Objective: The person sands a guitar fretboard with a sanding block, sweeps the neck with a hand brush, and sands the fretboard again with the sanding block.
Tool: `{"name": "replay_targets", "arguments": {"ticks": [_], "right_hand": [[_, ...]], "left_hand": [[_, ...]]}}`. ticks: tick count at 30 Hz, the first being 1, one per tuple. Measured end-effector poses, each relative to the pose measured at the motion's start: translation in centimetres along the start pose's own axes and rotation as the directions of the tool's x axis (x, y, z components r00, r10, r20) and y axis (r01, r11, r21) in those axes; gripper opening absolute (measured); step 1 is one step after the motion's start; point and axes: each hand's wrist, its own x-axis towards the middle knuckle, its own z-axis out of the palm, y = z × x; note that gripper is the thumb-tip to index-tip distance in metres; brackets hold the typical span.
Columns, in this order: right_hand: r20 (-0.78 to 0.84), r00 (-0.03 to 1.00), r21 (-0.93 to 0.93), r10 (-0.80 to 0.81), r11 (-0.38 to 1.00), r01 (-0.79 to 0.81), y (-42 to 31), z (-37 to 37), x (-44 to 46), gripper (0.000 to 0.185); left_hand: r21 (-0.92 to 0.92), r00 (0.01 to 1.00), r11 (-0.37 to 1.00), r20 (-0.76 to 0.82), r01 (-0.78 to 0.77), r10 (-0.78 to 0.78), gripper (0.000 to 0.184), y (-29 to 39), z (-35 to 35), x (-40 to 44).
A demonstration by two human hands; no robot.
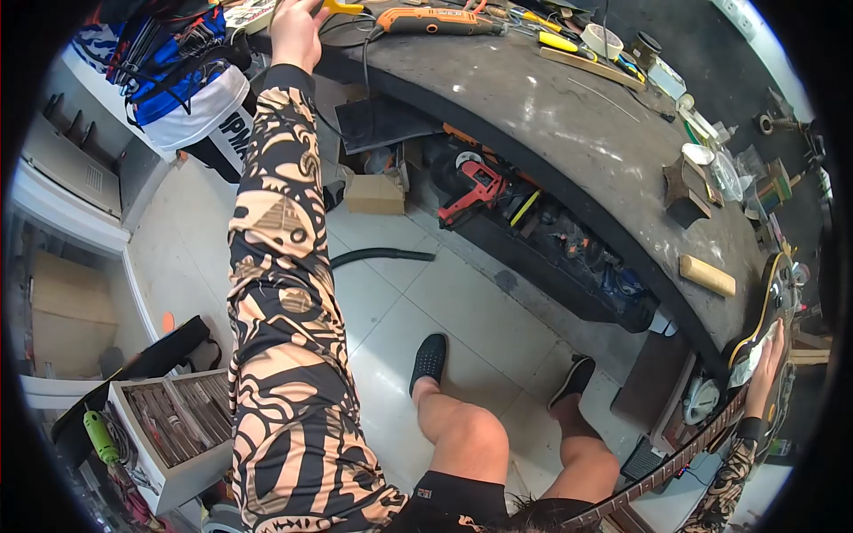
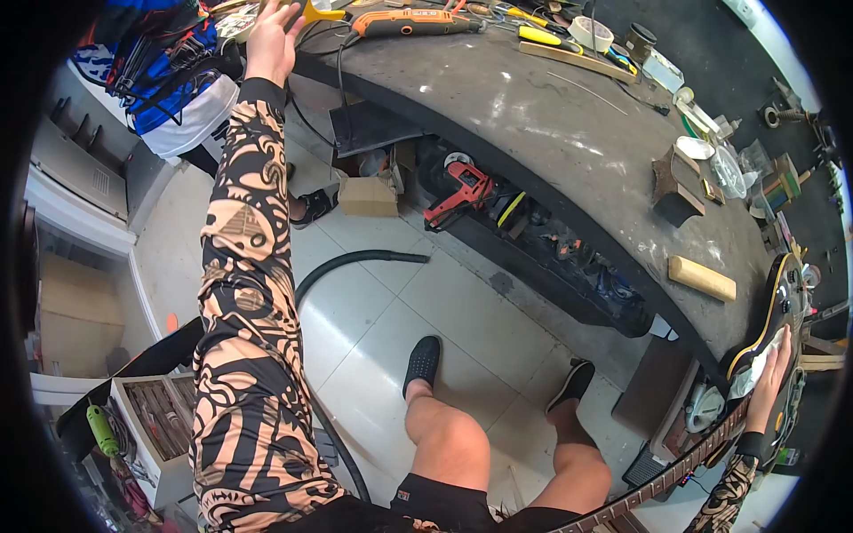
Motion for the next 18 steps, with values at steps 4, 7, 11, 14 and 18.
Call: {"name": "replay_targets", "arguments": {"ticks": [4, 7, 11, 14, 18], "right_hand": [[-0.015, 1.0, 0.029, -0.005, 1.0, 0.005, 0.6, 0.2, 0.1, 0.056], [-0.029, 1.0, 0.063, -0.001, 0.998, 0.003, 1.1, 0.4, 0.0, 0.057], [-0.06, 0.997, 0.053, -0.055, 0.997, 0.058, 3.8, 0.6, 0.8, 0.059], [-0.197, 0.97, -0.261, -0.144, 0.961, 0.09, 2.2, -0.6, 1.1, 0.06], [-0.233, 0.964, 0.159, -0.132, 0.972, 0.171, -11.8, -2.1, 0.3, 0.062]], "left_hand": [[-0.129, 0.991, 0.988, 0.09, -0.083, 0.095, 0.049, 2.1, 3.0, -2.2], [-0.156, 0.968, 0.969, 0.129, -0.193, 0.213, 0.046, 4.1, 4.5, -2.8], [-0.123, 0.955, 0.972, 0.195, -0.201, 0.222, 0.048, 11.4, 9.4, -5.4], [0.114, 0.909, 0.929, 0.279, -0.352, 0.311, 0.045, 18.4, 13.7, -9.9], [0.062, 0.852, 0.934, 0.435, -0.352, 0.292, 0.04, 23.5, 20.4, -19.6]]}}
